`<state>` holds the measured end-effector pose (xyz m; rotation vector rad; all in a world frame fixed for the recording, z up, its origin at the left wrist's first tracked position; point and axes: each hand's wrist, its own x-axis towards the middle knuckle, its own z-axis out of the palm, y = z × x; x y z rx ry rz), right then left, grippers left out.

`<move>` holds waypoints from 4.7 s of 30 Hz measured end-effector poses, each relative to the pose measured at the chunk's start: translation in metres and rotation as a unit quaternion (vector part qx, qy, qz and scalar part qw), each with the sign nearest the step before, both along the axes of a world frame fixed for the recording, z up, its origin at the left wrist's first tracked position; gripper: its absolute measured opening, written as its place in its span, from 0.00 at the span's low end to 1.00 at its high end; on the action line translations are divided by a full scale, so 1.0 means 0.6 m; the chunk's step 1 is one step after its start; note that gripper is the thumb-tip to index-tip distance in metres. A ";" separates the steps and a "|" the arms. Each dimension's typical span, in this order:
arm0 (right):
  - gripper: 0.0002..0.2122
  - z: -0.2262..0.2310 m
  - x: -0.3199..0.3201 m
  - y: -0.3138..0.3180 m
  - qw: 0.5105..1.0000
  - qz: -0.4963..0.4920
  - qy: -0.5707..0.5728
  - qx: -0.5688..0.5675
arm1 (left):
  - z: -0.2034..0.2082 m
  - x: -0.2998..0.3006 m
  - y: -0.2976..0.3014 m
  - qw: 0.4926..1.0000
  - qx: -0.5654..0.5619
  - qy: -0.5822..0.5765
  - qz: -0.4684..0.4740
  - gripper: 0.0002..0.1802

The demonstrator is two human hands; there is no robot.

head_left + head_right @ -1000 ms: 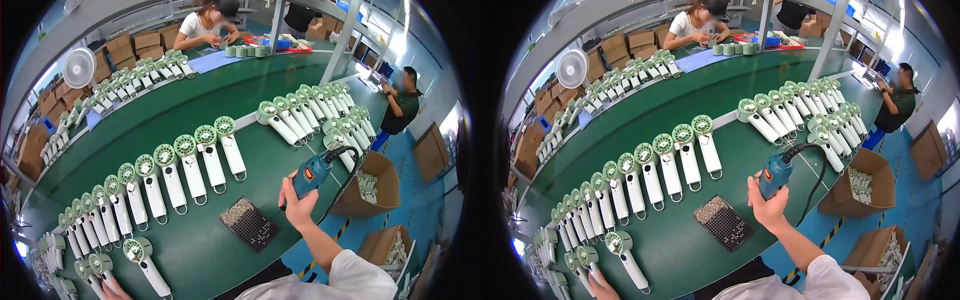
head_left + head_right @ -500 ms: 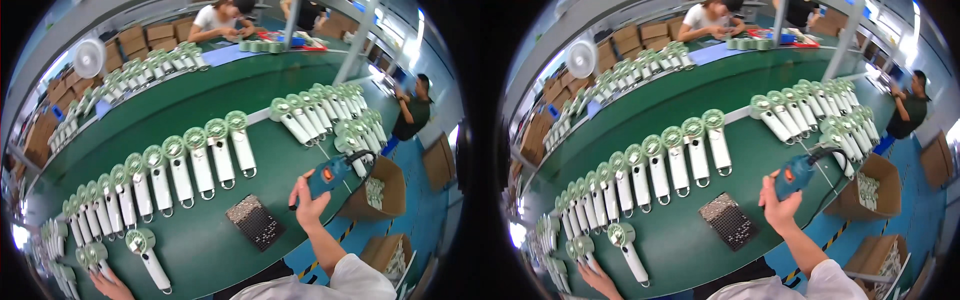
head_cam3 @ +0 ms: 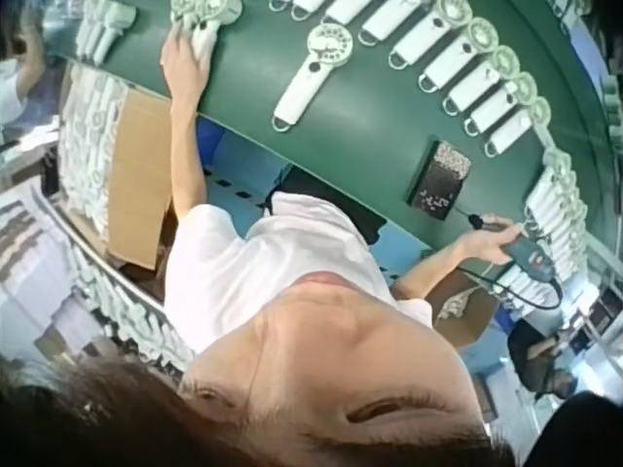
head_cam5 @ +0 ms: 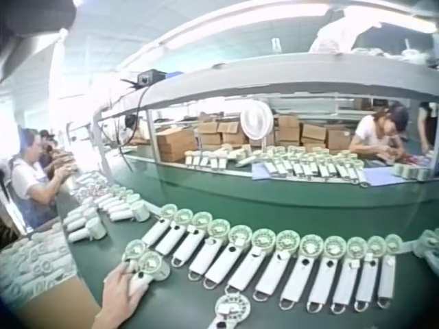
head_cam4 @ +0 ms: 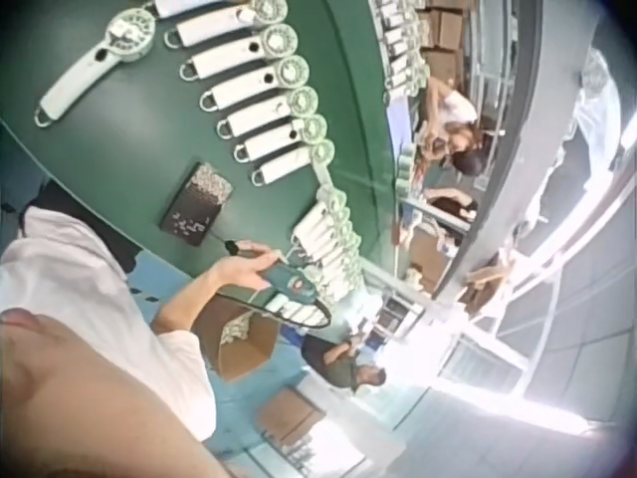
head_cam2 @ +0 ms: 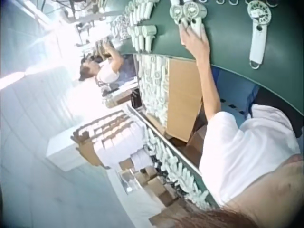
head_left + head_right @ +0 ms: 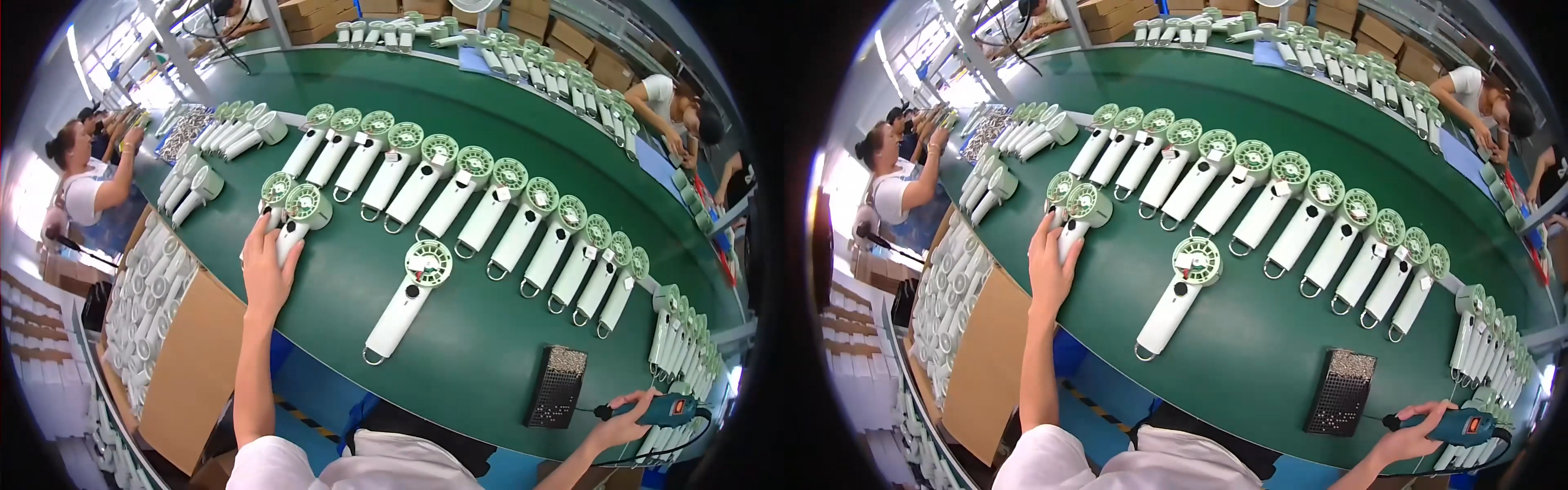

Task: The person assembles portable fans along an assembly line, picking screws from a screw tray and driving them into fan housings using an electric screwdriver before placing the fans on the table.

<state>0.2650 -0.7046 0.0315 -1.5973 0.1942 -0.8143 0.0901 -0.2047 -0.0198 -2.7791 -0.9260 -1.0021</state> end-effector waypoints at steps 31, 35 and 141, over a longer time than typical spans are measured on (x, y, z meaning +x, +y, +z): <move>0.08 -0.004 -0.007 -0.013 0.998 0.050 -0.005 0.039 | 0.010 0.002 0.008 0.998 -0.020 0.041 -0.050 0.26; 0.08 -0.002 -0.007 -0.012 0.998 0.051 -0.008 0.035 | 0.013 0.000 0.005 0.998 -0.024 0.028 -0.052 0.25; 0.11 -0.008 -0.010 -0.014 0.997 0.032 -0.035 0.054 | 0.071 0.163 -0.391 0.736 -0.489 0.165 -0.439 0.39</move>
